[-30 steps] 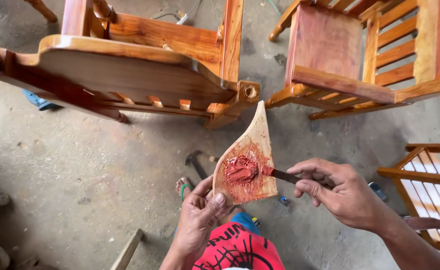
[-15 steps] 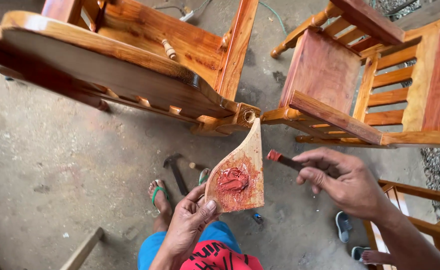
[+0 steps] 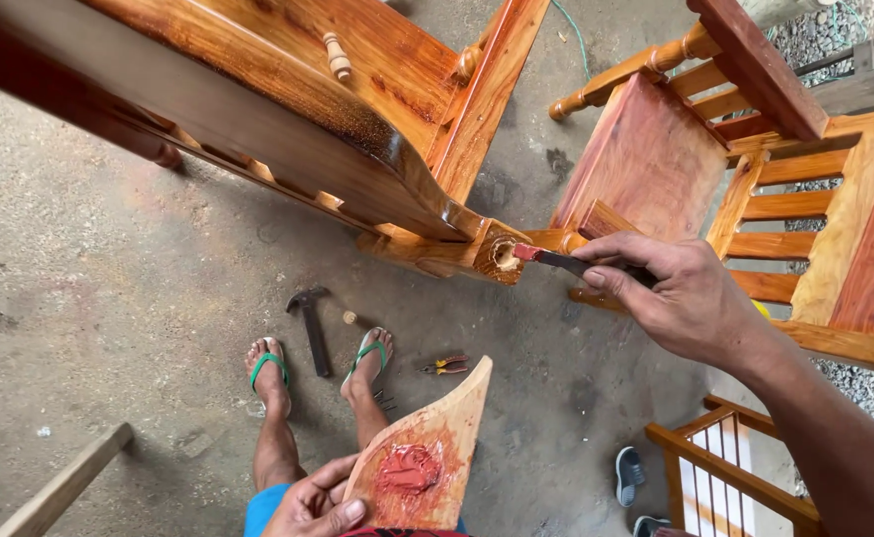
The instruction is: The person hammers a nail into a small wooden piece using a hammer. They then use a chisel to apply a red substance from a wooden board into a hole on a wooden chair leg. Finally, they apply the red substance to the small wooden piece with the chisel.
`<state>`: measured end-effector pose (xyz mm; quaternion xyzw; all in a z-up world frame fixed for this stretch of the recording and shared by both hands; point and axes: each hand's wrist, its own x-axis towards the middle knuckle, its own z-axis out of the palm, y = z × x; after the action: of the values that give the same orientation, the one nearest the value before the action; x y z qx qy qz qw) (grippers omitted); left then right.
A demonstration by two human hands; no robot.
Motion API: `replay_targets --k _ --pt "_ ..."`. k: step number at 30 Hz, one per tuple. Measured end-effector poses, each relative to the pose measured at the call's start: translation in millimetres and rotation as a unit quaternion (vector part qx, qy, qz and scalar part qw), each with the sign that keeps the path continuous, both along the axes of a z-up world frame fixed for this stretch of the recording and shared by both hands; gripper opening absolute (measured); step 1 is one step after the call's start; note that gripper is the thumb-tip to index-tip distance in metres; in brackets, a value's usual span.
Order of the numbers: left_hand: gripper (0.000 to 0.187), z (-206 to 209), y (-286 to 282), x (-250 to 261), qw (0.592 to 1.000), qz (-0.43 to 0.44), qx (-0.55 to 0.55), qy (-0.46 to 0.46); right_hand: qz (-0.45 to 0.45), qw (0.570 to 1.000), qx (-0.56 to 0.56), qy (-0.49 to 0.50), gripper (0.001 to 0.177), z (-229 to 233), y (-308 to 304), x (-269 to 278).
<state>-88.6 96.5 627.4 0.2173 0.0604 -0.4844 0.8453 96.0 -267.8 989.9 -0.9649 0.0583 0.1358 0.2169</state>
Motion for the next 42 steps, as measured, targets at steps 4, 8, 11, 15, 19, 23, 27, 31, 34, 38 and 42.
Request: replay_targets --k 4,8,11,15,19,23,27,31,34,38,42 --pt "0.063 -6 -1 -12 0.997 0.032 0.007 0.063 0.058 0.997 -0.057 -0.005 0.024 1 6 10" --pt "0.063 -34 1 -26 0.996 0.041 0.006 0.078 0.125 0.989 -0.063 -0.054 0.023 -7 2 10" --pt "0.066 -57 2 -35 0.996 0.042 -0.007 0.084 0.192 0.971 -0.113 -0.082 0.023 -10 0 10" --pt "0.066 -43 1 -29 0.994 0.044 0.028 0.097 0.21 0.958 -0.174 -0.085 0.023 -9 1 10" --pt "0.069 -37 0 -24 0.993 0.038 0.049 0.101 0.277 0.921 -0.232 -0.149 0.022 -1 8 7" --pt "0.069 -25 -1 -18 0.994 0.036 0.043 0.097 0.307 0.881 -0.335 -0.134 0.029 8 19 6" --pt "0.07 -18 -2 -12 0.995 0.021 0.033 0.094 0.352 0.826 -0.429 -0.099 0.044 23 32 11" --pt "0.067 -17 -2 -10 0.996 0.016 0.023 0.085 0.432 0.74 -0.485 -0.172 0.037 25 31 15" --pt "0.066 -22 -2 -11 0.997 0.014 0.011 0.08 0.461 0.714 -0.497 -0.175 0.031 27 36 21" --pt "0.067 -17 -1 -6 0.997 0.011 0.001 0.082 0.472 0.715 -0.487 -0.17 0.029 27 33 23" --pt "0.062 -17 2 -7 0.996 0.025 -0.002 0.08 0.459 0.702 -0.524 -0.148 0.029 30 38 18"
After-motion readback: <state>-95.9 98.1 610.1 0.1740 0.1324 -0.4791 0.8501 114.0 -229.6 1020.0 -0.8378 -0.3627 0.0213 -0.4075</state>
